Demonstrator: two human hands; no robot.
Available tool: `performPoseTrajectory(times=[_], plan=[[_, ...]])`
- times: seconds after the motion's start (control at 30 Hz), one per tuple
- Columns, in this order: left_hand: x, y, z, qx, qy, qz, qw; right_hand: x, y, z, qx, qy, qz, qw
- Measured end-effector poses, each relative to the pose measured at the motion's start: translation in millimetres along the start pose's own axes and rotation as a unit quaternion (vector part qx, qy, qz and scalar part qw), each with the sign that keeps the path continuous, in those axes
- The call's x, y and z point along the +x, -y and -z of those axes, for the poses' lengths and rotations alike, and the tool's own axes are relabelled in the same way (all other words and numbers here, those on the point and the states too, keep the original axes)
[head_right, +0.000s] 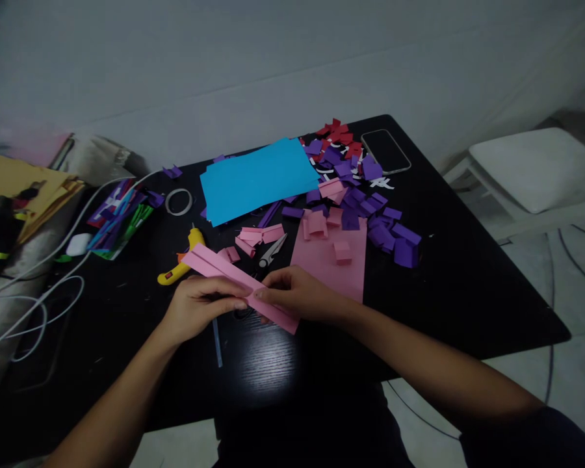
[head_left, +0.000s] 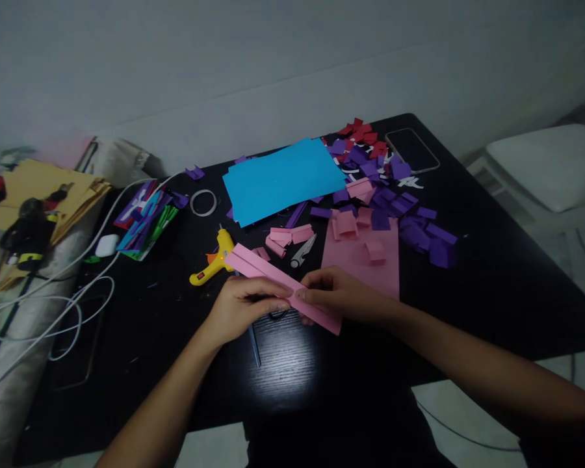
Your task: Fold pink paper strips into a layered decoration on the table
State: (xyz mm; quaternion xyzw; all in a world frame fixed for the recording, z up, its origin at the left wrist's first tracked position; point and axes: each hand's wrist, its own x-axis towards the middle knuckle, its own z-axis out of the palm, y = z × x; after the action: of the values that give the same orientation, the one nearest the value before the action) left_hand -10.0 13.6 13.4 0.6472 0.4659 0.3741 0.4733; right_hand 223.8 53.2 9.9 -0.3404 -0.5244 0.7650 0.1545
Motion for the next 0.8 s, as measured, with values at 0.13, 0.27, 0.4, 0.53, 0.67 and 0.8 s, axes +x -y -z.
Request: performPoseTrajectory(times=[0.13,0.27,0.4,0.53,0.67,0.8], plan=[[-0.7,0.8,-0.9,-0.004,-0.008,-0.004,1.0,-1.2,0.6,-0.4,0.03,0.016,-0.007,0.999],[-0.8,1.3,-1.4,-0.001,-0.012,-0.01,1.0,-1.1,0.0,-1.1,0.044,0.01,-0.014,0.999],[-1.6,2.1,-1.2,-0.003,-0.012,-0.014,1.0,-1.0,1.3,-1.2,0.066,0.018,-0.028,0.997],[-2.7,4.0,0.3,0.003,-0.018,-0.021,1.0,-1.7,1.9,-0.9,0.088,0.029,-0.038,0.995],[-2.9,3.6,2.7,0.005,-0.018,-0.026,0.999,-1.9,0.1,-0.3,0.08,0.026,-0.022,0.996],[-1.5,0.1,8.4,0.007,-0.036,-0.018,0.999,-0.3,-2.2,1.3,0.087,0.02,-0.011,0.996]])
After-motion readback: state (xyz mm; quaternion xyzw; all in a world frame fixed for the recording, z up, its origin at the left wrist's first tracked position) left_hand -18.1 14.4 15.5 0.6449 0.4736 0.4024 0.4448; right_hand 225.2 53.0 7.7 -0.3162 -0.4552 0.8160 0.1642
